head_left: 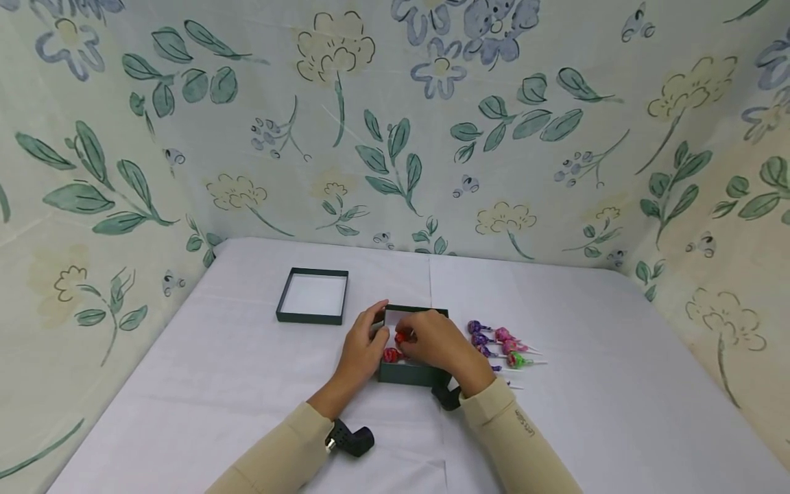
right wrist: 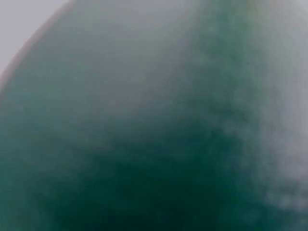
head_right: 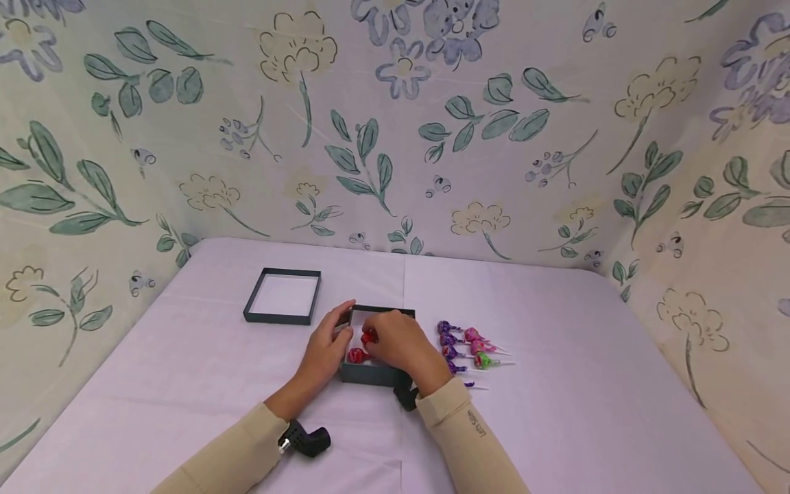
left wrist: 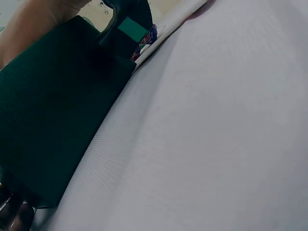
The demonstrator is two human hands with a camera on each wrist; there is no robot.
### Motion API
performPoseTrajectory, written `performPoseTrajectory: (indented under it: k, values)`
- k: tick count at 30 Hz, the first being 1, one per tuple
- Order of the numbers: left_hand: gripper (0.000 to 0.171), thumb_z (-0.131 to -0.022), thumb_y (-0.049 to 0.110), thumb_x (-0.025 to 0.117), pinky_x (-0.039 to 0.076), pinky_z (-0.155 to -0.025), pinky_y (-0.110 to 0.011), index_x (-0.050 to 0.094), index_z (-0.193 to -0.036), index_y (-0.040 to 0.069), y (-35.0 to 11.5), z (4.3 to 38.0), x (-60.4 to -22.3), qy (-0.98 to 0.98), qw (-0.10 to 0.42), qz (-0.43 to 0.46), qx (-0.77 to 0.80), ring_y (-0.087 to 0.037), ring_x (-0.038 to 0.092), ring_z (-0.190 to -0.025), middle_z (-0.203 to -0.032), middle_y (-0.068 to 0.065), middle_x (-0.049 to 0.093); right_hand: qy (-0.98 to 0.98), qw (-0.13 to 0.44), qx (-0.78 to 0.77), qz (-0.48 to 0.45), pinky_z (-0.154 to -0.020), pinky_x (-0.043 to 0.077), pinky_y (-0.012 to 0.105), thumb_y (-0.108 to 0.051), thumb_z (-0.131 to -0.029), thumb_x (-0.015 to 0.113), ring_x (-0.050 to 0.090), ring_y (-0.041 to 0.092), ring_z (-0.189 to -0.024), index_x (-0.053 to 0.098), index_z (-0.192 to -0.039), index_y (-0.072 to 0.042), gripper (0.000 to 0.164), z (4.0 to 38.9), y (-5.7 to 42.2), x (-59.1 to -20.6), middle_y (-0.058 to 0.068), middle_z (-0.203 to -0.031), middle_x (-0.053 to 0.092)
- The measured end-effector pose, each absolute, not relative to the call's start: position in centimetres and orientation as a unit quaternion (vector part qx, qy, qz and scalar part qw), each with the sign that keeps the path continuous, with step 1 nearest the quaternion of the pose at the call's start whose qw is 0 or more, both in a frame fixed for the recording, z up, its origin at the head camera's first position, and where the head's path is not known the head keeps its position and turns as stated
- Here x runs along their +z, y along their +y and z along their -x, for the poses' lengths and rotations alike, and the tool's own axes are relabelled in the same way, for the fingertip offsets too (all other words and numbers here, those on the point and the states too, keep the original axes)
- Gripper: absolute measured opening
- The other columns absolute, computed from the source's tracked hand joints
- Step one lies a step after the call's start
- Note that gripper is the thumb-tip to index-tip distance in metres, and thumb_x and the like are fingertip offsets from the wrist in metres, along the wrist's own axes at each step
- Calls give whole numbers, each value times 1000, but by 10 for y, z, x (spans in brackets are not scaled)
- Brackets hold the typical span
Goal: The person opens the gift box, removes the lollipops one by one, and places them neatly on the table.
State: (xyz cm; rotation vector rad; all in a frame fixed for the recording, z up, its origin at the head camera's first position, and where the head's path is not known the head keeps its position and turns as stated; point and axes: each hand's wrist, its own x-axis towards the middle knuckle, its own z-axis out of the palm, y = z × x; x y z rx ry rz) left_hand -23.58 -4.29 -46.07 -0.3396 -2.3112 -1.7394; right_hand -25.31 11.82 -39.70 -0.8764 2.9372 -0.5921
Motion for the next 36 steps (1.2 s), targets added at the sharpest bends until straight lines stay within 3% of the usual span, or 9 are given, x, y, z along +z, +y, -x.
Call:
performPoseTrajectory:
  k: [7, 25, 36]
  values:
    - [47, -95, 9, 49, 43, -102, -41, 47, -141, 21, -43, 236, -461, -787, 109, 113, -597, -20, 51, -122, -135, -5, 51, 941, -7, -196, 277, -72, 55, 27, -20, -83, 74, 63, 10, -77, 73, -104, -12, 22, 250, 121, -394, -2, -91, 71]
    - [48, -94, 9, 48, 45, -100, -42, 47, -142, 19, -43, 235, -458, -788, 113, 116, -594, -21, 51, -121, -134, -6, 52, 926, -83, -211, 301, -75, 55, 25, -14, -80, 74, 65, 10, -79, 73, -98, -10, 19, 230, 140, -358, -3, -87, 70]
    - [48, -93, 13, 47, 45, -100, -40, 48, -141, 19, -44, 237, -458, -785, 113, 115, -598, -20, 52, -120, -132, -5, 52, 919, -99, -228, 306, -74, 57, 29, -11, -79, 74, 66, 12, -81, 70, -99, -10, 20, 216, 168, -346, -4, -88, 69]
